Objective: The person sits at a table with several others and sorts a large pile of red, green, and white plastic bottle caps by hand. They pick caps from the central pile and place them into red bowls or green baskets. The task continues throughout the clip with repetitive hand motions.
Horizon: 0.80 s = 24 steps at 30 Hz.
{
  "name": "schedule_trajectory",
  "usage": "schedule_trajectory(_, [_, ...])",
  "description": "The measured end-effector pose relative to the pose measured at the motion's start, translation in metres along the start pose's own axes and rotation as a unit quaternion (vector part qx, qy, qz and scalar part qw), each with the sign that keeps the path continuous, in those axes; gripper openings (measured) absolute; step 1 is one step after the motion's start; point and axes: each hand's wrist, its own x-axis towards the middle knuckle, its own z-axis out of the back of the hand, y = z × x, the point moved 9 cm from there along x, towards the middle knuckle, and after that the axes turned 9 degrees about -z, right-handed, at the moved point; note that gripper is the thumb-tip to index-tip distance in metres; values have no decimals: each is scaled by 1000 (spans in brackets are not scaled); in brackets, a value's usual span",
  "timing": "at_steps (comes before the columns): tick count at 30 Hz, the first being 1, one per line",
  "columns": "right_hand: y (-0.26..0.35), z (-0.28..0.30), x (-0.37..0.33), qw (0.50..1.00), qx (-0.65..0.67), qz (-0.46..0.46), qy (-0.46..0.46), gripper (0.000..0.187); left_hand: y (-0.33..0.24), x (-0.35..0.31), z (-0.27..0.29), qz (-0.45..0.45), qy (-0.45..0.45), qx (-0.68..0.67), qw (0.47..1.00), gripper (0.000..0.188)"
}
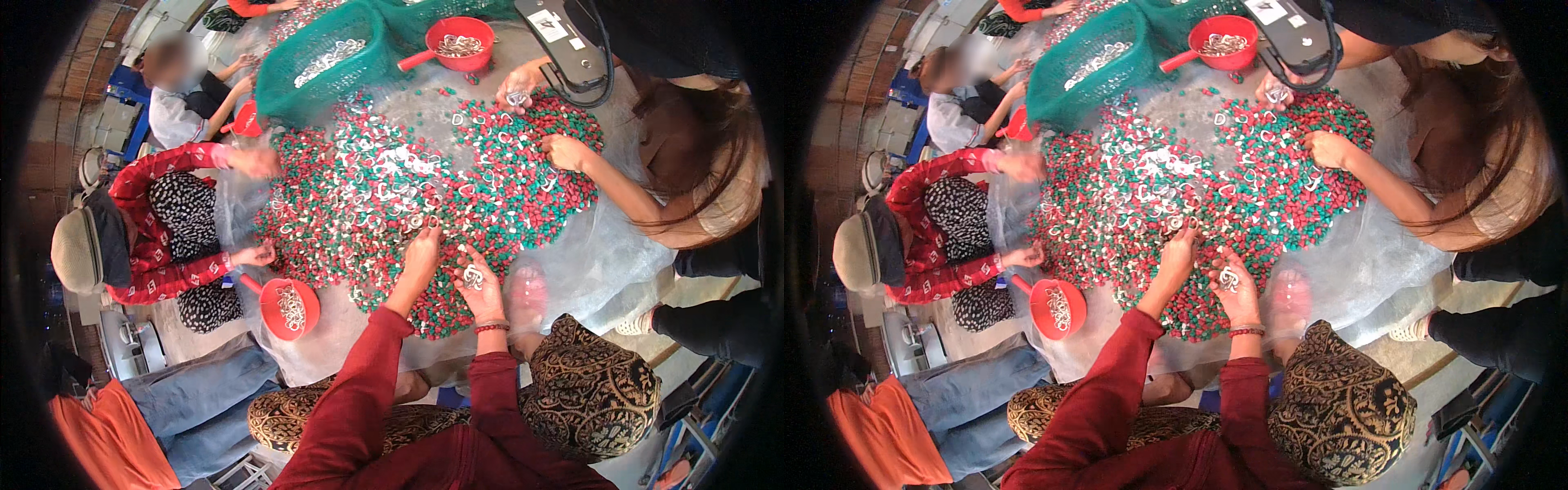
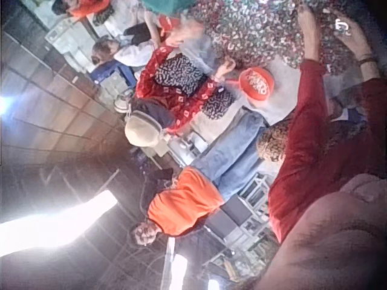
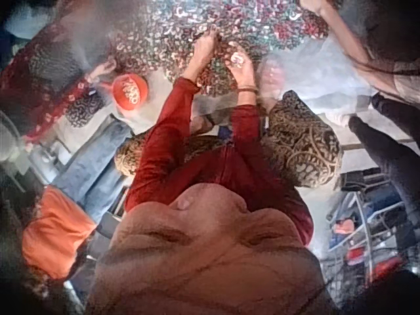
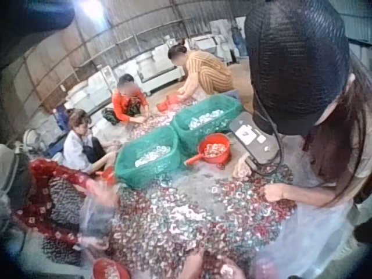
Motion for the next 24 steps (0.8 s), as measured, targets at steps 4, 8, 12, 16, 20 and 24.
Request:
schedule_trajectory(4, [-6,-13,-3,1000,22,3,-18,43,17,-18,56,96,-49,-90,990,23])
schedule_trajectory(8, [-16,-37,-6,998,-10,-55,28,49,-51,-3,94,43,71,-247,965,17])
schedule_trajectory(12, [-16,-23,-5,997,-5,-74,-12,39,-50,28,97,52,53,-158,985,22])
schedule_trajectory(16, [-17,-19,-1,996,-2,-77,36,25,25,72,62,93,-23,-95,991,18])
schedule_trajectory(20, [-8,-21,-3,999,32,-40,-11,22,31,82,23,60,-18,-33,997,21])
schedule_trajectory(24, [-9,-19,-1,997,60,-36,-26,21,32,48,-8,28,10,-32,999,15])
